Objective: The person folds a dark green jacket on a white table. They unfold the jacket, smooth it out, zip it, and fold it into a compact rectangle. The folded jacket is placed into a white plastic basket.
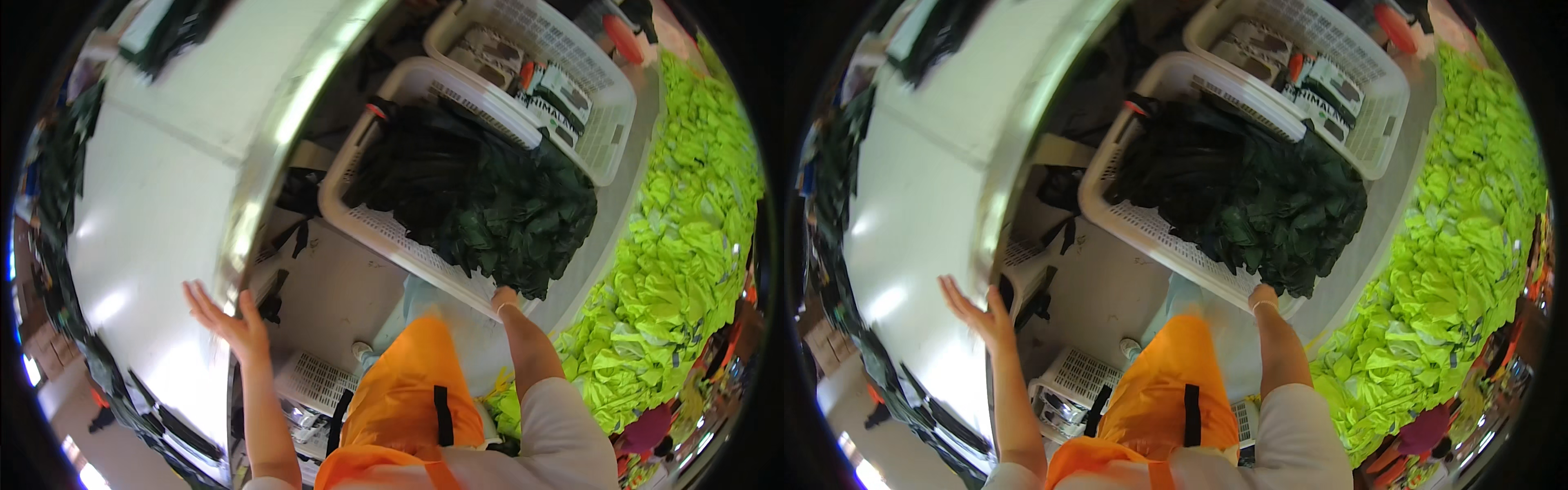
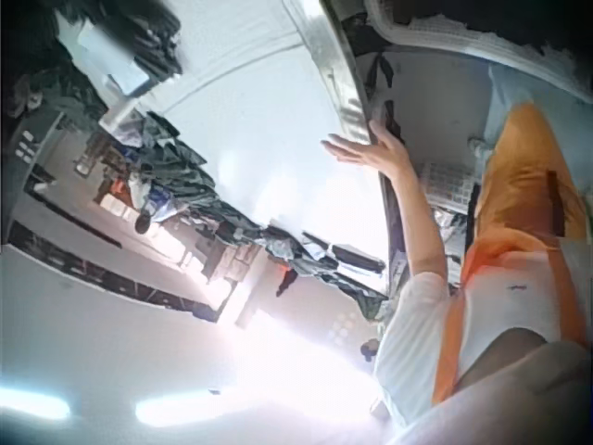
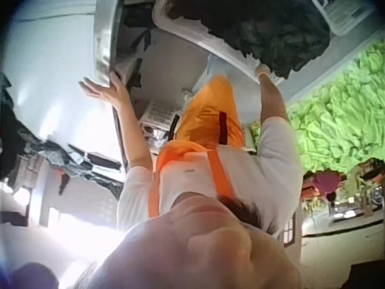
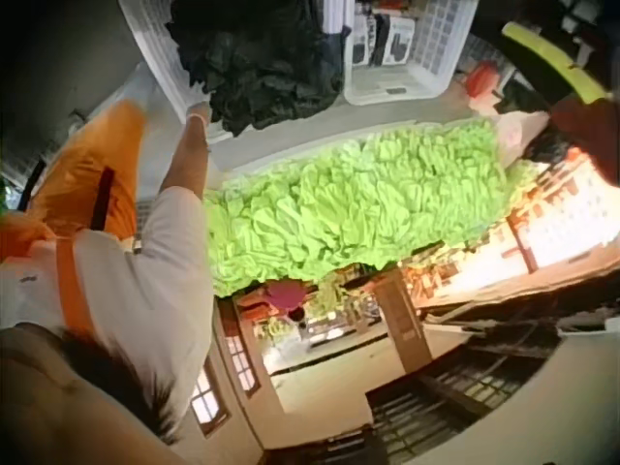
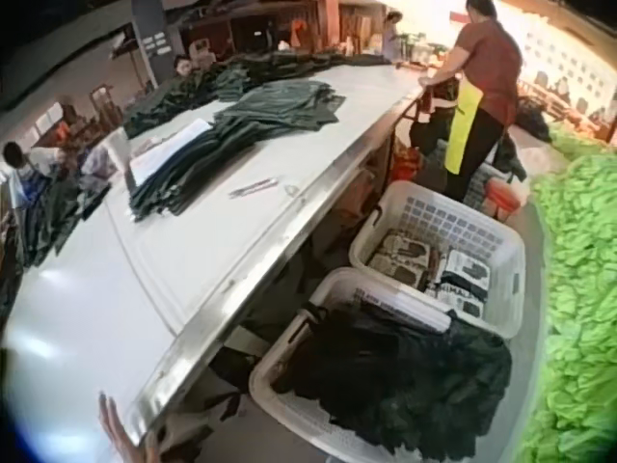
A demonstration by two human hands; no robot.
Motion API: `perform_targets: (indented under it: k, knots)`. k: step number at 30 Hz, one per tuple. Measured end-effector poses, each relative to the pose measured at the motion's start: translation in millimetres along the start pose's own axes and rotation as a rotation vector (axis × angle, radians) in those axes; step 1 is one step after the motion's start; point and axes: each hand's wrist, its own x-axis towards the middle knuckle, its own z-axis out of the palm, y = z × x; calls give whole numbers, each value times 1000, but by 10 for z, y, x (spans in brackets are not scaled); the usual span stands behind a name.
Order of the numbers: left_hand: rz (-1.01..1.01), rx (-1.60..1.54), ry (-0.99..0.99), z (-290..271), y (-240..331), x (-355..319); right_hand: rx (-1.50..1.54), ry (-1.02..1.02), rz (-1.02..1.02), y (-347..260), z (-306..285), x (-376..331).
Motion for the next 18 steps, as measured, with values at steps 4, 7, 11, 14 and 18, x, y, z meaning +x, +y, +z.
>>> perform_targets:
  k: [4, 7, 11, 14, 18]
  knots:
    - [54, 113, 41, 532, 28, 141, -127, 178, -144, -237, -390, 1334]
    - [354, 329, 154, 659, -44, 143, 154, 468, -228, -821, -779, 2286]
    - [277, 564, 203, 634, -276, 68, -36, 440, -230, -1076, -901, 3330]
    - [84, 368, 174, 593, -386, -71, -337, 283, -57, -907, -757, 3516]
    - [186, 438, 200, 646, -269, -54, -517, -148, -89, -754, -1047, 3015]
